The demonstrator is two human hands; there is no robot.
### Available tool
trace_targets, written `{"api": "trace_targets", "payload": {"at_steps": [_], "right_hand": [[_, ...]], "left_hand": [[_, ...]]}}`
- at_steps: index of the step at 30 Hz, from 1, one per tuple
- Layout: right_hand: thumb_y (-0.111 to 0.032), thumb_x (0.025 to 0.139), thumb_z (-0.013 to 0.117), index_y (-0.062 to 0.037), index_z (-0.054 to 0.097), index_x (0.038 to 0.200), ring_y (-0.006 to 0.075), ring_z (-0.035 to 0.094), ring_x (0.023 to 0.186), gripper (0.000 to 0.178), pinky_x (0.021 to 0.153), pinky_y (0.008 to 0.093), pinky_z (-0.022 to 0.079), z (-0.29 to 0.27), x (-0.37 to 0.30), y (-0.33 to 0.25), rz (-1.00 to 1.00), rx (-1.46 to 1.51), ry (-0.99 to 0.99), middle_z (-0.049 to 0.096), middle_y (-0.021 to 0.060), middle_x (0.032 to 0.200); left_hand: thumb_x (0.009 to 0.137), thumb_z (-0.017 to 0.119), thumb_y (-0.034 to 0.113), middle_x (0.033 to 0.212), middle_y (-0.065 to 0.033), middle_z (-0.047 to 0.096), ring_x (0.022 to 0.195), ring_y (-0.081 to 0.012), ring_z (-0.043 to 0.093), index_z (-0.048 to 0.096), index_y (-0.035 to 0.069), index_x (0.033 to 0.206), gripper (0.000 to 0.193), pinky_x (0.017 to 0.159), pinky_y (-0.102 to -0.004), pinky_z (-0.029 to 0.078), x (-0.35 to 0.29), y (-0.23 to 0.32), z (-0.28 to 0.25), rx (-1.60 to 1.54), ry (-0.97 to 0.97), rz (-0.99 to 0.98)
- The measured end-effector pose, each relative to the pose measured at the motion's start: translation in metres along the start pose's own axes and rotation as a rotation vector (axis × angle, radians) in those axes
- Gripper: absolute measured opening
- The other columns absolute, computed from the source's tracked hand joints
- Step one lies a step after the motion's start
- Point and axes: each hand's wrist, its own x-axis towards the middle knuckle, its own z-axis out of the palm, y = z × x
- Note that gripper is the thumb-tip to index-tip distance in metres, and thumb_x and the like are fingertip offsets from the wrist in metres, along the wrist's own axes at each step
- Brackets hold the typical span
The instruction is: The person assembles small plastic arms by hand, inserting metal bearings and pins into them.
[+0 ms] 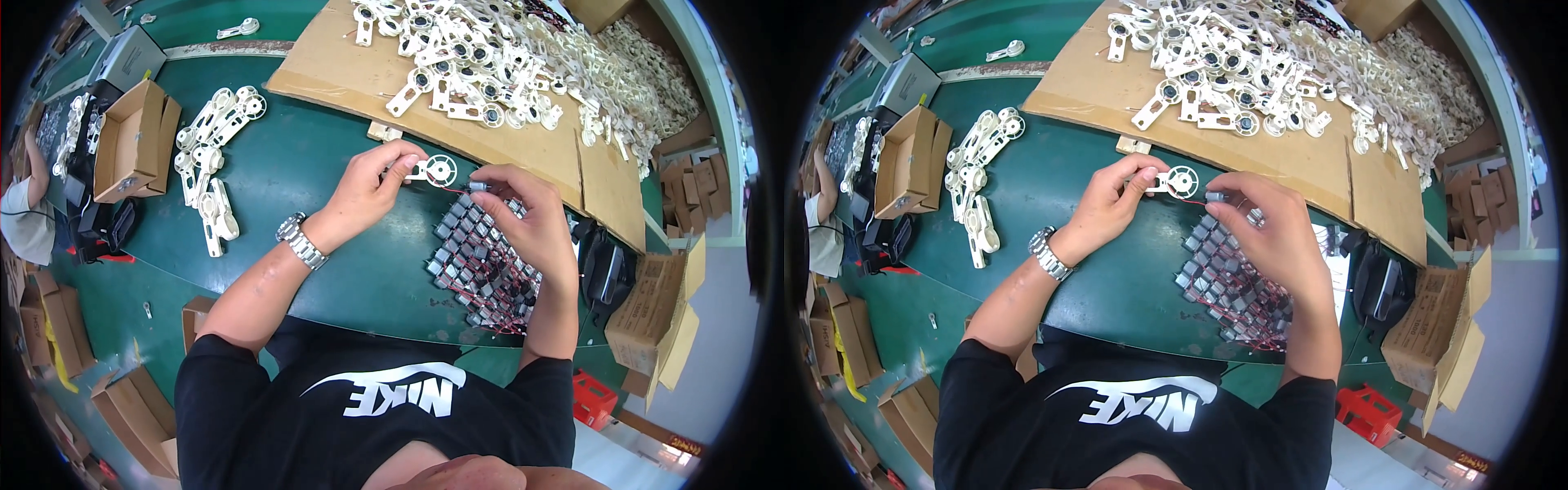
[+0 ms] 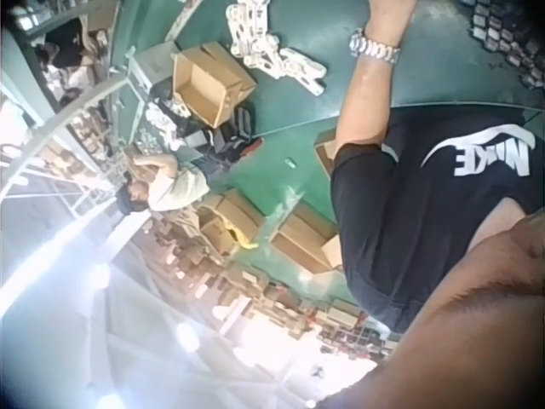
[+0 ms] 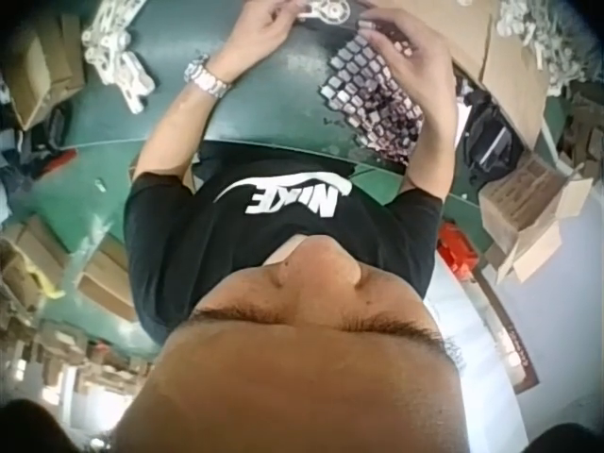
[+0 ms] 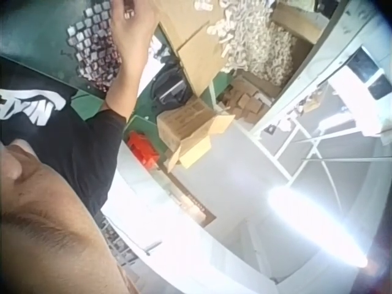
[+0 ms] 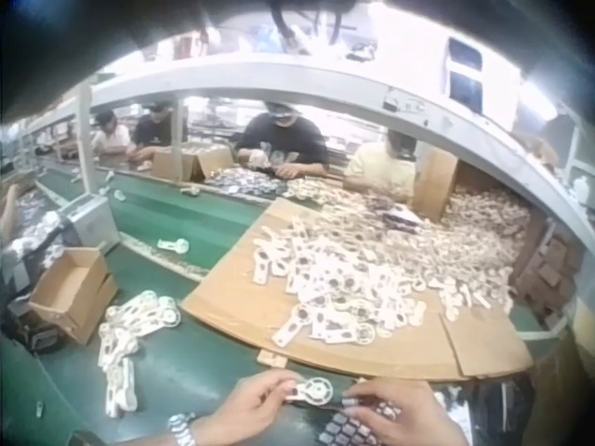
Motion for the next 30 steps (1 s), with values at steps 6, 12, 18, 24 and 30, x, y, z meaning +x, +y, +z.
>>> {"api": "trace_targets", "payload": {"at_steps": [6, 12, 18, 24, 30], "right_hand": [[-0.001, 0.091, 0.078, -0.0019, 0.07, 0.121, 0.0259, 0.072, 0.089, 0.031, 0.08, 0.0365, 0.057, 0.021, 0.002, 0.006, -0.021, -0.101, 0.108, 0.074, 0.0133, 0.103], [0.004, 0.089, 0.078, -0.0034, 0.069, 0.123, 0.0289, 0.069, 0.091, 0.036, 0.081, 0.0373, 0.056, 0.038, 0.004, 0.011, -0.12, -0.195, 0.216, 0.072, 0.0135, 0.107], [0.005, 0.088, 0.078, -0.0026, 0.071, 0.119, 0.029, 0.069, 0.093, 0.032, 0.08, 0.038, 0.057, 0.04, 0.005, 0.015, -0.298, -0.288, 0.185, 0.073, 0.014, 0.109], [0.004, 0.088, 0.078, 0.0, 0.069, 0.118, 0.0244, 0.07, 0.084, 0.031, 0.077, 0.0357, 0.058, 0.041, 0.001, 0.001, -0.065, -0.035, 0.128, 0.073, 0.013, 0.104], [0.003, 0.09, 0.078, 0.0013, 0.067, 0.117, 0.0168, 0.073, 0.086, 0.029, 0.081, 0.0305, 0.062, 0.044, 0.0, 0.006, -0.013, 0.236, 0.075, 0.075, 0.0102, 0.107]], "left_hand": [[0.109, 0.064, 0.015, 0.094, -0.0147, 0.074, 0.082, -0.0329, 0.074, 0.067, 0.004, 0.123, 0.018, 0.073, -0.0418, 0.057, -0.004, -0.001, 0.004, 0.13, 0.05, 0.209], [0.106, 0.069, 0.019, 0.091, -0.013, 0.073, 0.082, -0.0393, 0.073, 0.053, 0.008, 0.137, 0.036, 0.07, -0.0467, 0.056, -0.01, 0.004, 0.005, 0.257, -0.012, 0.134], [0.108, 0.065, 0.016, 0.092, -0.0145, 0.073, 0.083, -0.0407, 0.073, 0.051, 0.006, 0.139, 0.035, 0.07, -0.0488, 0.055, -0.014, 0.009, 0.008, 0.244, 0.015, 0.144], [0.111, 0.055, 0.008, 0.098, -0.0193, 0.069, 0.089, -0.0447, 0.07, 0.05, 0.004, 0.138, 0.028, 0.076, -0.0508, 0.054, -0.013, 0.013, 0.004, 0.311, 0.029, 0.1], [0.109, 0.055, 0.004, 0.1, -0.018, 0.061, 0.09, -0.0408, 0.065, 0.049, 0.0, 0.139, 0.03, 0.081, -0.0479, 0.054, -0.013, 0.012, 0.005, 0.203, -0.002, 0.148]]}}
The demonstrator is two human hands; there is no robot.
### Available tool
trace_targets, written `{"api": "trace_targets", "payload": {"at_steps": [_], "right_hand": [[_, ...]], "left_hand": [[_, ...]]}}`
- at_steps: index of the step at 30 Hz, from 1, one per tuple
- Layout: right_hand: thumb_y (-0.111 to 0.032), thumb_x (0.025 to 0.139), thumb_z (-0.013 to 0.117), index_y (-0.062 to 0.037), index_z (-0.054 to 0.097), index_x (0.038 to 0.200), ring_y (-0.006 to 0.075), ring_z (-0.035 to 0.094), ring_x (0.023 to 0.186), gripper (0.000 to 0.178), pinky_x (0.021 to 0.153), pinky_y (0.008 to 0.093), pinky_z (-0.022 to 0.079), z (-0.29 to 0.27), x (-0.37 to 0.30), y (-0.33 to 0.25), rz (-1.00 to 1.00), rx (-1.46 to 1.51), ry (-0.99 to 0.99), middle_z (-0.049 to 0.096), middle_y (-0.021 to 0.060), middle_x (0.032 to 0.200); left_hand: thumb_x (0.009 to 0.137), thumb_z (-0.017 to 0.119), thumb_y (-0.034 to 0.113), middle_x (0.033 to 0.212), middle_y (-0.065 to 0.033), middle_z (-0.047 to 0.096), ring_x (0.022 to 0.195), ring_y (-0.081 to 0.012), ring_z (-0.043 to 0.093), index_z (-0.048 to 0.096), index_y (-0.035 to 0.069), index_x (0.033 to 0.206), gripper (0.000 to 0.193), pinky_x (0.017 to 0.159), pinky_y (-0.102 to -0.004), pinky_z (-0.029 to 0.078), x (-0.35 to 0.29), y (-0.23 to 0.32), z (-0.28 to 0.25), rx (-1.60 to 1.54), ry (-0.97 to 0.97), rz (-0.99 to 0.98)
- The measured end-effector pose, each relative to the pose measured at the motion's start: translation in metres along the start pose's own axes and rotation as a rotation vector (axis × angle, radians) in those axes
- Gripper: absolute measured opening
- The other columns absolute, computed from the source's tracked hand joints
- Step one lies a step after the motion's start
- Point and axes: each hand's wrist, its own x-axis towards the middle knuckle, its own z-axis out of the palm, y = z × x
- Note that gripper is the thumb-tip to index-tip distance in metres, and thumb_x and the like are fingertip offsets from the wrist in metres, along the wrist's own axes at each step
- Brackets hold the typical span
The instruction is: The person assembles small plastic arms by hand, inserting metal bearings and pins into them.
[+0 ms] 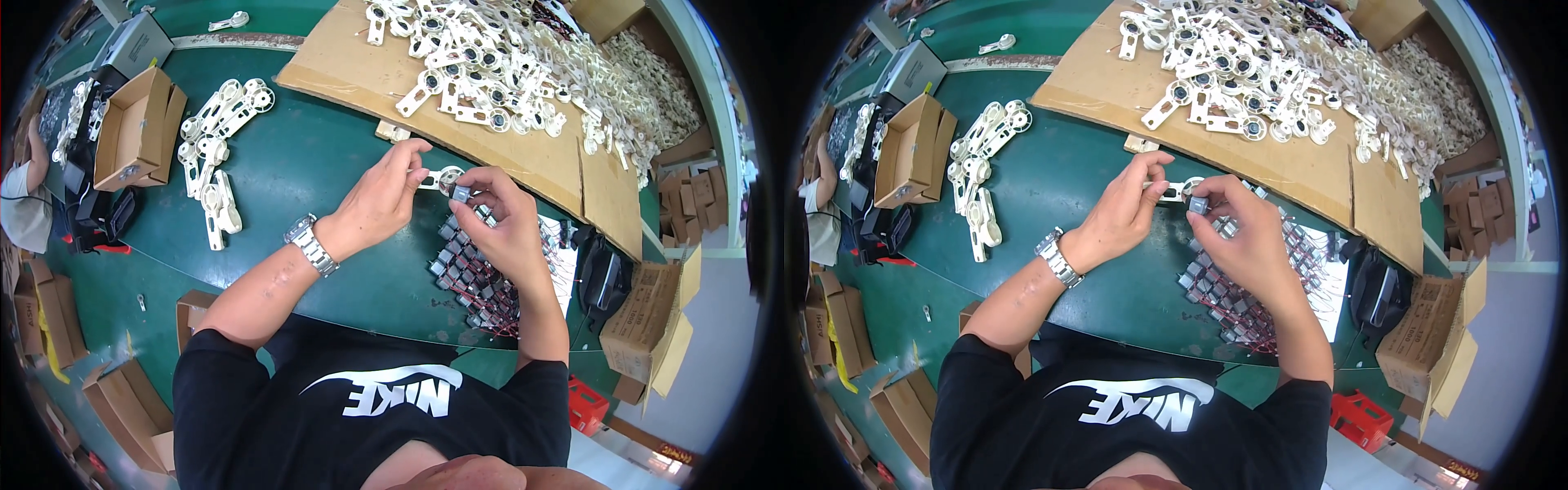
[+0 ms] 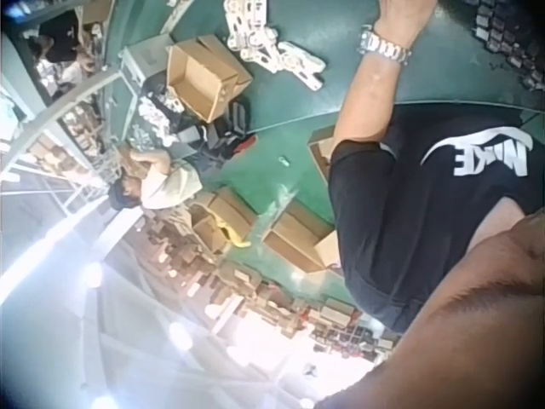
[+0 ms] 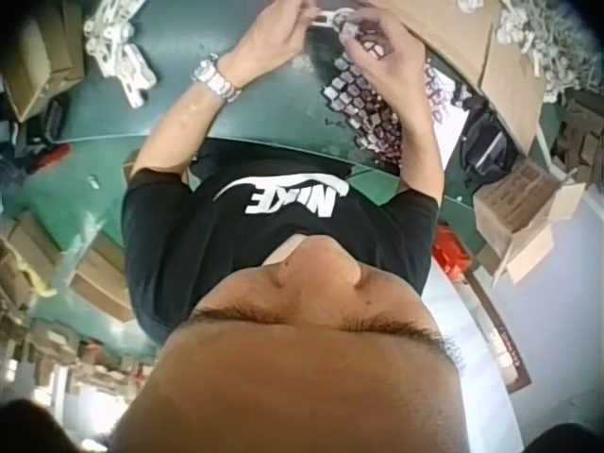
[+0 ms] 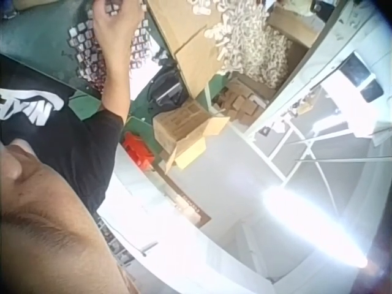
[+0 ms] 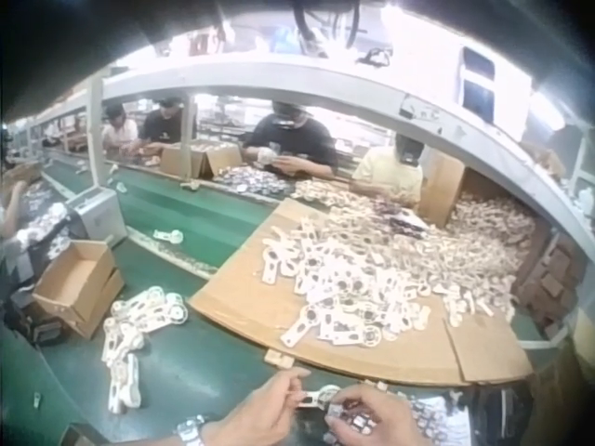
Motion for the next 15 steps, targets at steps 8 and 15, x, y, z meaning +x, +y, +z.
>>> {"api": "trace_targets", "payload": {"at_steps": [8, 15], "right_hand": [[0.003, 0.09, 0.078, 0.0019, 0.067, 0.115, 0.0185, 0.076, 0.092, 0.028, 0.084, 0.0311, 0.062, 0.0, 0.0, 0.001, -0.022, 0.054, -0.033, 0.076, 0.0106, 0.11], [0.002, 0.09, 0.078, 0.0014, 0.067, 0.116, 0.0229, 0.078, 0.092, 0.028, 0.082, 0.0341, 0.061, 0.0, -0.002, -0.002, 0.0, -0.071, -0.053, 0.076, 0.0124, 0.109]], "left_hand": [[0.108, 0.065, 0.006, 0.103, -0.0097, 0.061, 0.089, -0.0151, 0.07, 0.05, 0.0, 0.126, 0.024, 0.071, -0.0304, 0.063, 0.004, 0.001, 0.003, -0.242, 0.023, -0.252], [0.105, 0.071, 0.004, 0.097, -0.008, 0.064, 0.092, -0.0147, 0.073, 0.052, -0.002, 0.115, 0.022, 0.071, -0.0291, 0.066, 0.007, -0.015, 0.009, -0.486, 0.095, -0.268]]}}
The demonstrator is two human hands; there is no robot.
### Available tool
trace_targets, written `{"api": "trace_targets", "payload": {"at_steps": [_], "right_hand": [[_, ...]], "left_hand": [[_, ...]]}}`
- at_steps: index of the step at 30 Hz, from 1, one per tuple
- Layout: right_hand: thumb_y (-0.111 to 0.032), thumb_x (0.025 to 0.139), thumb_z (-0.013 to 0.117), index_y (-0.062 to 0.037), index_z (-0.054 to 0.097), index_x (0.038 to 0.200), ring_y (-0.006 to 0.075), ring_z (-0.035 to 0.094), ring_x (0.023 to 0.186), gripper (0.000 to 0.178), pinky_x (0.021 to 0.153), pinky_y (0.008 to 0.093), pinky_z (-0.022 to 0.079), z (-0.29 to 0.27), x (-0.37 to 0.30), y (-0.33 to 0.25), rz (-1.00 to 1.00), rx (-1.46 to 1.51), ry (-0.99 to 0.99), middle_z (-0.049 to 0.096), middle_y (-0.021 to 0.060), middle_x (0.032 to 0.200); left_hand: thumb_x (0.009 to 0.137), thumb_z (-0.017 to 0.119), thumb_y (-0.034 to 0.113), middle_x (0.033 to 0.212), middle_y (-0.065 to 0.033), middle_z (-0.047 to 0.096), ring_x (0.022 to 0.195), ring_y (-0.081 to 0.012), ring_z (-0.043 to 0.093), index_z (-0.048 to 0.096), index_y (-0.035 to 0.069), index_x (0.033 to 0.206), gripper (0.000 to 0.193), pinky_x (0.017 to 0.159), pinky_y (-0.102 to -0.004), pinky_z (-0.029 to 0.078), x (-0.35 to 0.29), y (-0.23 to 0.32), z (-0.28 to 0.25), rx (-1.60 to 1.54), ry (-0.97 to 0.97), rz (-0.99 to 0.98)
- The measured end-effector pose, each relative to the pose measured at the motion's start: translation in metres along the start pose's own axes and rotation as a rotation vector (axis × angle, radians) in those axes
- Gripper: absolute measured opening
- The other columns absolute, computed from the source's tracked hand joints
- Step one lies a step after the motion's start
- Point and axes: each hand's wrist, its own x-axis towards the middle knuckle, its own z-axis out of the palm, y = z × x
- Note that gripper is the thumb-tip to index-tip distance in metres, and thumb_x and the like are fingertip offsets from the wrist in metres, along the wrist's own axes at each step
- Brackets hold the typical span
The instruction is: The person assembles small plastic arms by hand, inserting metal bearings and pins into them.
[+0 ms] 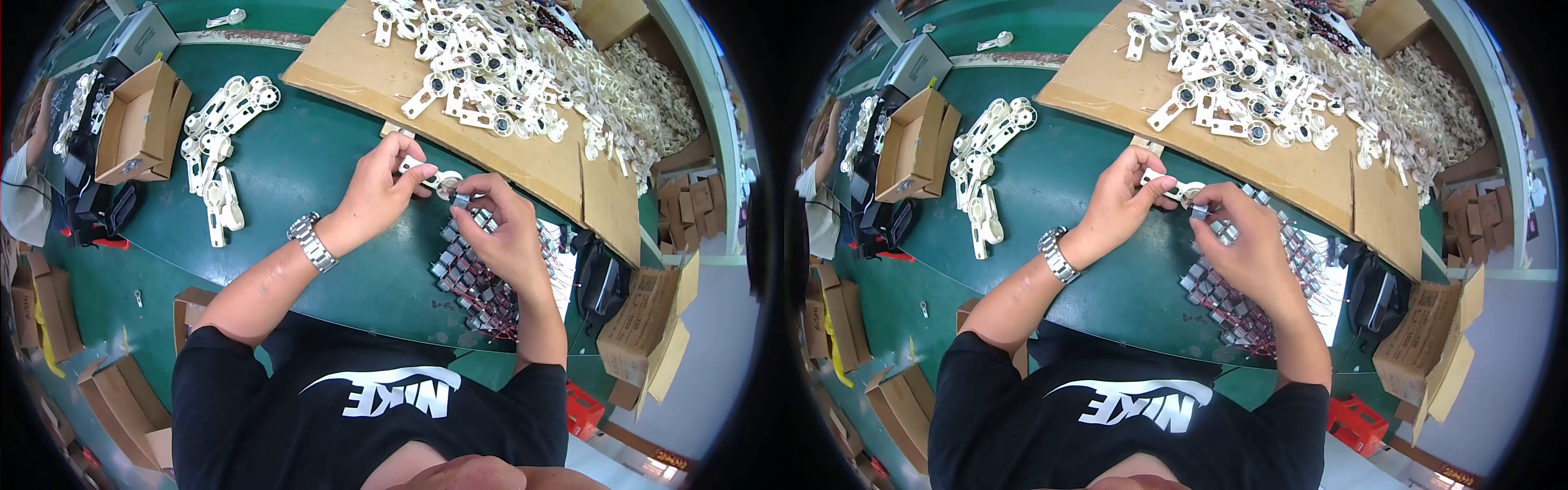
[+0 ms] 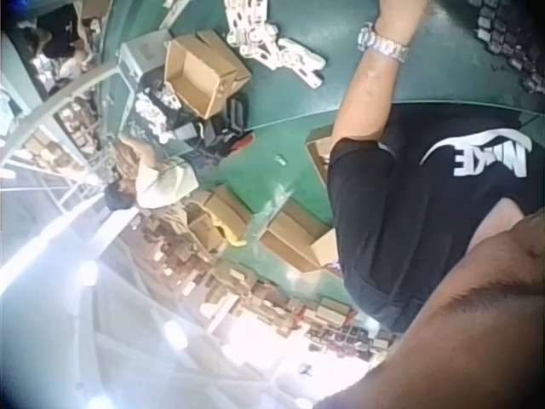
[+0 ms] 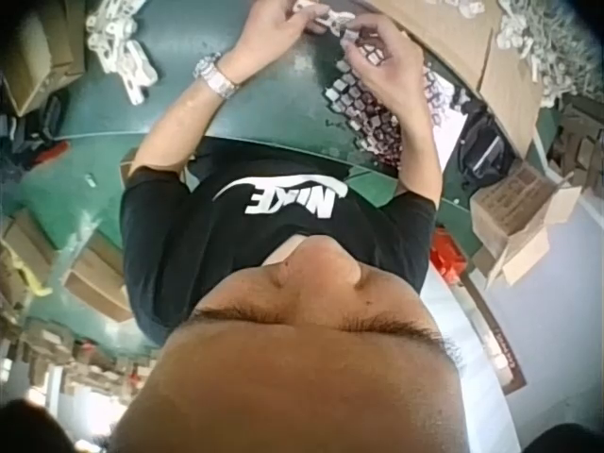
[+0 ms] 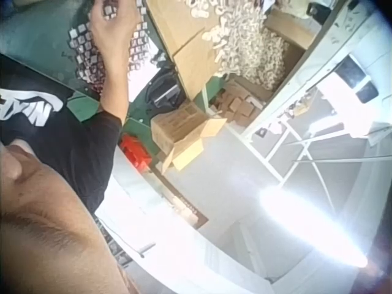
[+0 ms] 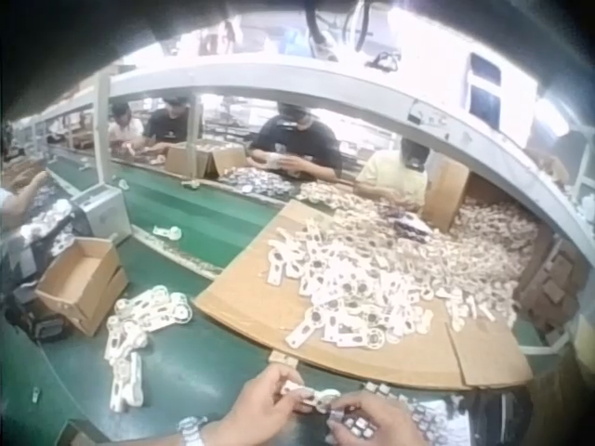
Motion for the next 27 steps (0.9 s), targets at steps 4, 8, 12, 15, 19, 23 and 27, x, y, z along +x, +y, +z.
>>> {"api": "trace_targets", "payload": {"at_steps": [4, 8, 12, 15, 19, 23, 27], "right_hand": [[0.002, 0.091, 0.077, 0.0005, 0.068, 0.118, 0.0259, 0.077, 0.086, 0.029, 0.078, 0.0355, 0.06, 0.004, 0.002, 0.001, -0.006, -0.124, 0.083, 0.075, 0.0144, 0.108], [0.001, 0.09, 0.079, -0.002, 0.07, 0.119, 0.0297, 0.074, 0.09, 0.032, 0.08, 0.0392, 0.058, 0.005, 0.003, 0.0, -0.011, -0.255, 0.107, 0.073, 0.0142, 0.105], [0.0, 0.085, 0.082, -0.0069, 0.073, 0.118, 0.0335, 0.066, 0.1, 0.035, 0.084, 0.0438, 0.055, 0.002, 0.005, 0.002, -0.27, -0.524, 0.162, 0.069, 0.0122, 0.104], [0.0, 0.083, 0.082, -0.0084, 0.074, 0.117, 0.034, 0.062, 0.098, 0.035, 0.083, 0.0447, 0.053, 0.005, 0.004, -0.004, -0.258, -0.605, 0.191, 0.066, 0.0118, 0.104], [0.0, 0.083, 0.081, -0.0075, 0.075, 0.115, 0.0337, 0.06, 0.092, 0.033, 0.08, 0.0446, 0.052, 0.004, 0.003, -0.003, -0.26, -0.654, 0.204, 0.064, 0.012, 0.1], [0.003, 0.084, 0.079, -0.006, 0.075, 0.114, 0.0344, 0.061, 0.092, 0.032, 0.08, 0.0445, 0.052, -0.002, 0.005, 0.003, -0.268, -0.539, 0.149, 0.064, 0.013, 0.099], [0.006, 0.085, 0.076, -0.0049, 0.073, 0.116, 0.0359, 0.063, 0.096, 0.033, 0.082, 0.0457, 0.052, -0.001, 0.004, -0.001, -0.249, -0.472, 0.112, 0.065, 0.0139, 0.1]], "left_hand": [[0.105, 0.07, 0.002, 0.102, -0.0076, 0.068, 0.095, -0.0134, 0.074, 0.054, -0.001, 0.113, 0.018, 0.078, -0.0297, 0.068, 0.003, 0.0, -0.002, -0.242, -0.007, -0.052], [0.104, 0.072, 0.002, 0.101, -0.0101, 0.072, 0.09, -0.0142, 0.075, 0.057, -0.002, 0.112, 0.018, 0.08, -0.03, 0.068, 0.003, -0.001, -0.003, -0.354, 0.0, -0.083], [0.103, 0.075, 0.005, 0.097, -0.0089, 0.074, 0.083, -0.0165, 0.077, 0.061, -0.001, 0.113, 0.018, 0.081, -0.0315, 0.068, 0.0, 0.017, -0.003, -0.327, -0.011, -0.235], [0.1, 0.08, 0.01, 0.09, -0.0068, 0.075, 0.072, -0.0134, 0.075, 0.065, 0.001, 0.108, 0.02, 0.069, -0.0282, 0.066, -0.003, 0.023, -0.004, -0.3, 0.027, -0.323], [0.097, 0.085, 0.016, 0.085, -0.004, 0.075, 0.062, -0.0068, 0.064, 0.067, 0.003, 0.104, 0.023, 0.055, -0.0229, 0.055, -0.002, 0.023, -0.004, -0.209, 0.028, -0.315], [0.096, 0.087, 0.015, 0.084, -0.0019, 0.075, 0.059, -0.0035, 0.058, 0.068, 0.004, 0.102, 0.023, 0.051, -0.0206, 0.047, -0.003, 0.023, -0.004, -0.144, 0.049, -0.29], [0.094, 0.088, 0.015, 0.084, 0.0003, 0.074, 0.064, -0.002, 0.059, 0.068, 0.005, 0.1, 0.023, 0.054, -0.019, 0.045, -0.003, 0.025, -0.002, -0.082, 0.065, -0.262]]}}
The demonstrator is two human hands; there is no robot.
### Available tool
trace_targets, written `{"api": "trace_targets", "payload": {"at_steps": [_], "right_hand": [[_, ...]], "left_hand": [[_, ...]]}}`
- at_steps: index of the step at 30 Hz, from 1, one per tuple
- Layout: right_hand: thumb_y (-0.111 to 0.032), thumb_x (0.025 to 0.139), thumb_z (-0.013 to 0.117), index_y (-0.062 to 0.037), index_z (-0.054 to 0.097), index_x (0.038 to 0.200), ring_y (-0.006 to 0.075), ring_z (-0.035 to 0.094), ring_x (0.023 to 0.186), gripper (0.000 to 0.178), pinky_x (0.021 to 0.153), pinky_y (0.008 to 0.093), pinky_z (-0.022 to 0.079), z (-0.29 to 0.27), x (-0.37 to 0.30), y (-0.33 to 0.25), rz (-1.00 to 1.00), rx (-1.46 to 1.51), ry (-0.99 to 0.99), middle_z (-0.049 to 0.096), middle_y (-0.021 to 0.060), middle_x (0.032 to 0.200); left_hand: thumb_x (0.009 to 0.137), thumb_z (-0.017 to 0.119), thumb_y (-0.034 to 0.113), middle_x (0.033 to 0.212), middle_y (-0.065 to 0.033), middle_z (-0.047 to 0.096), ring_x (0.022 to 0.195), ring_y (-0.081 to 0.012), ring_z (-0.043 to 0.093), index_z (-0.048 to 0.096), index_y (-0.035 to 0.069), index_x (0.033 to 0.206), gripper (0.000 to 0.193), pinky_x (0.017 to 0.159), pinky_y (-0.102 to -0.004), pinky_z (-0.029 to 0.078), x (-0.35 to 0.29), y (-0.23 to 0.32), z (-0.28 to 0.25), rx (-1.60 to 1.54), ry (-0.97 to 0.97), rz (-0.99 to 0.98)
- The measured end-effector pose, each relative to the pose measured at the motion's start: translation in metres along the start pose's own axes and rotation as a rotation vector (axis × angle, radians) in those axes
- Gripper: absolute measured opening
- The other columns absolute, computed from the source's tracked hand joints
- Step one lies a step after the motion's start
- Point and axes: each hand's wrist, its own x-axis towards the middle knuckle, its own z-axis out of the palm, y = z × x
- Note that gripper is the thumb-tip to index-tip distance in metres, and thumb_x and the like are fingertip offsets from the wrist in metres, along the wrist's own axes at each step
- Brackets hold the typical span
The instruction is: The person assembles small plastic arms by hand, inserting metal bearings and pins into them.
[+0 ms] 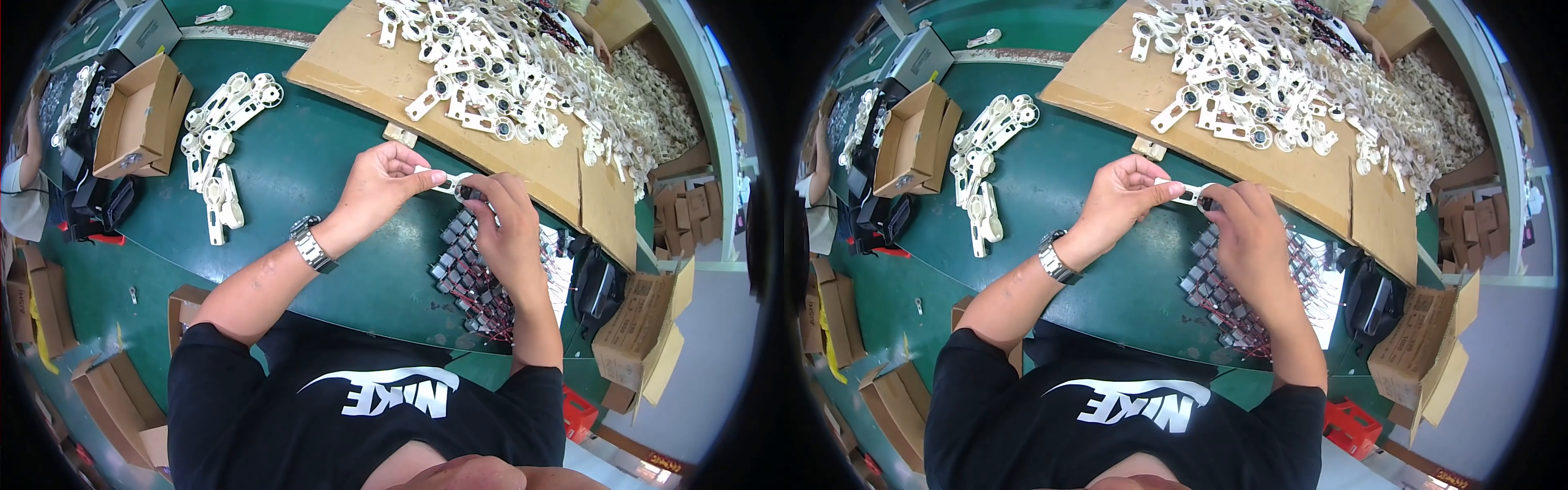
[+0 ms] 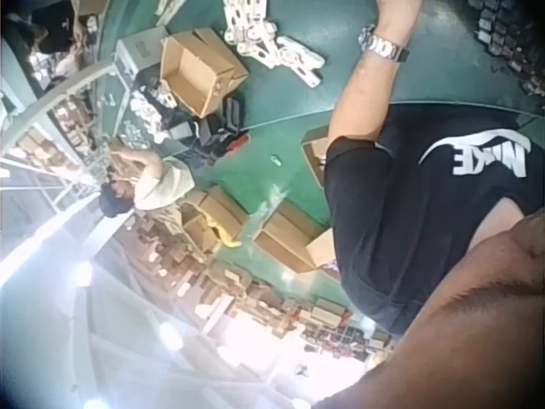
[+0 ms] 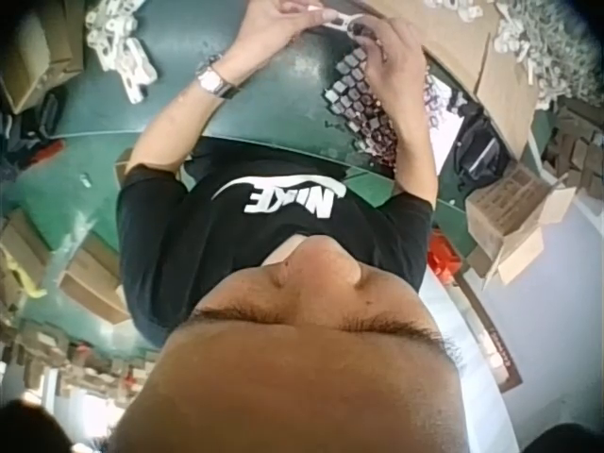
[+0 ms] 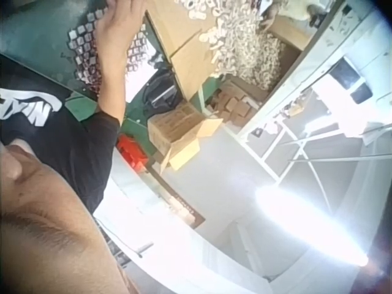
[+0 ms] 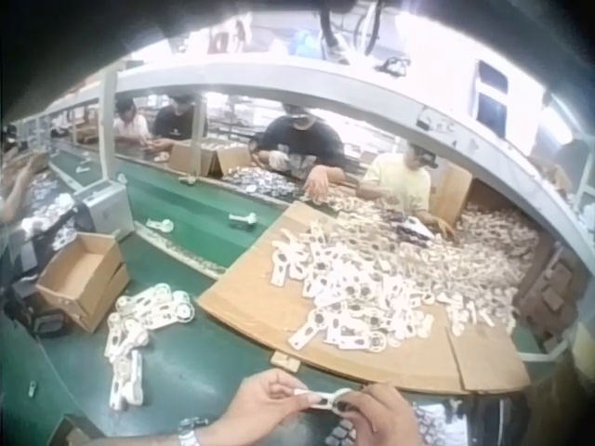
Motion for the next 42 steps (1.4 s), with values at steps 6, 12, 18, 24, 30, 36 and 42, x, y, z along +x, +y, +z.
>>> {"api": "trace_targets", "payload": {"at_steps": [6, 12, 18, 24, 30, 36, 42], "right_hand": [[0.008, 0.088, 0.072, -0.0041, 0.069, 0.12, 0.0367, 0.066, 0.098, 0.034, 0.084, 0.0461, 0.054, 0.0, 0.001, -0.004, 0.001, -0.069, -0.022, 0.068, 0.0144, 0.103], [0.009, 0.09, 0.07, -0.0034, 0.067, 0.121, 0.0373, 0.069, 0.101, 0.033, 0.083, 0.0459, 0.055, 0.002, -0.002, -0.011, 0.023, -0.231, 0.003, 0.07, 0.0155, 0.108], [0.009, 0.085, 0.073, -0.0069, 0.069, 0.12, 0.0343, 0.069, 0.101, 0.038, 0.08, 0.0425, 0.059, 0.003, 0.001, 0.001, -0.028, -0.179, 0.054, 0.067, 0.0127, 0.116], [0.014, 0.084, 0.073, -0.0067, 0.071, 0.118, 0.0336, 0.068, 0.105, 0.04, 0.086, 0.0402, 0.057, -0.001, 0.005, 0.01, 0.101, 0.172, -0.015, 0.063, 0.0145, 0.119], [0.012, 0.085, 0.075, -0.0054, 0.074, 0.114, 0.0319, 0.068, 0.106, 0.034, 0.09, 0.0401, 0.056, -0.001, 0.003, 0.015, 0.111, 0.104, 0.012, 0.063, 0.0143, 0.118], [0.005, 0.086, 0.081, -0.0057, 0.075, 0.117, 0.0306, 0.068, 0.103, 0.033, 0.087, 0.0393, 0.056, -0.003, 0.004, 0.013, 0.071, 0.089, -0.035, 0.064, 0.0129, 0.115], [-0.003, 0.092, 0.084, -0.005, 0.071, 0.131, 0.0142, 0.068, 0.096, 0.041, 0.073, 0.0293, 0.057, -0.004, -0.001, 0.012, 0.428, 0.526, -0.026, 0.066, 0.0085, 0.115]], "left_hand": [[0.094, 0.089, 0.016, 0.085, 0.0017, 0.074, 0.069, -0.0008, 0.058, 0.069, 0.006, 0.101, 0.023, 0.06, -0.0182, 0.046, 0.001, -0.004, 0.0, -0.032, 0.0, 0.024], [0.093, 0.09, 0.017, 0.086, 0.0002, 0.074, 0.07, -0.0016, 0.06, 0.069, 0.005, 0.101, 0.025, 0.061, -0.0181, 0.046, -0.001, -0.003, 0.001, -0.032, 0.015, 0.026], [0.093, 0.09, 0.018, 0.085, 0.0005, 0.074, 0.068, -0.0021, 0.059, 0.069, 0.006, 0.101, 0.026, 0.058, -0.0186, 0.045, 0.0, -0.002, 0.001, -0.077, 0.03, 0.035], [0.093, 0.09, 0.018, 0.081, 0.0011, 0.072, 0.063, -0.0022, 0.054, 0.068, 0.007, 0.1, 0.025, 0.055, -0.0193, 0.041, -0.002, 0.002, -0.003, -0.193, -0.028, 0.0], [0.093, 0.09, 0.017, 0.081, 0.0006, 0.072, 0.062, -0.0031, 0.057, 0.068, 0.007, 0.099, 0.025, 0.053, -0.0194, 0.041, -0.001, 0.002, -0.002, -0.202, -0.056, -0.003], [0.092, 0.09, 0.016, 0.082, -0.001, 0.073, 0.061, -0.0035, 0.058, 0.068, 0.006, 0.099, 0.025, 0.053, -0.0188, 0.042, 0.0, 0.0, -0.002, -0.171, -0.019, 0.01], [0.093, 0.089, 0.013, 0.084, -0.0023, 0.075, 0.062, -0.0038, 0.06, 0.068, 0.005, 0.1, 0.023, 0.055, -0.0188, 0.044, -0.002, 0.002, 0.0, -0.169, -0.071, 0.039]]}}
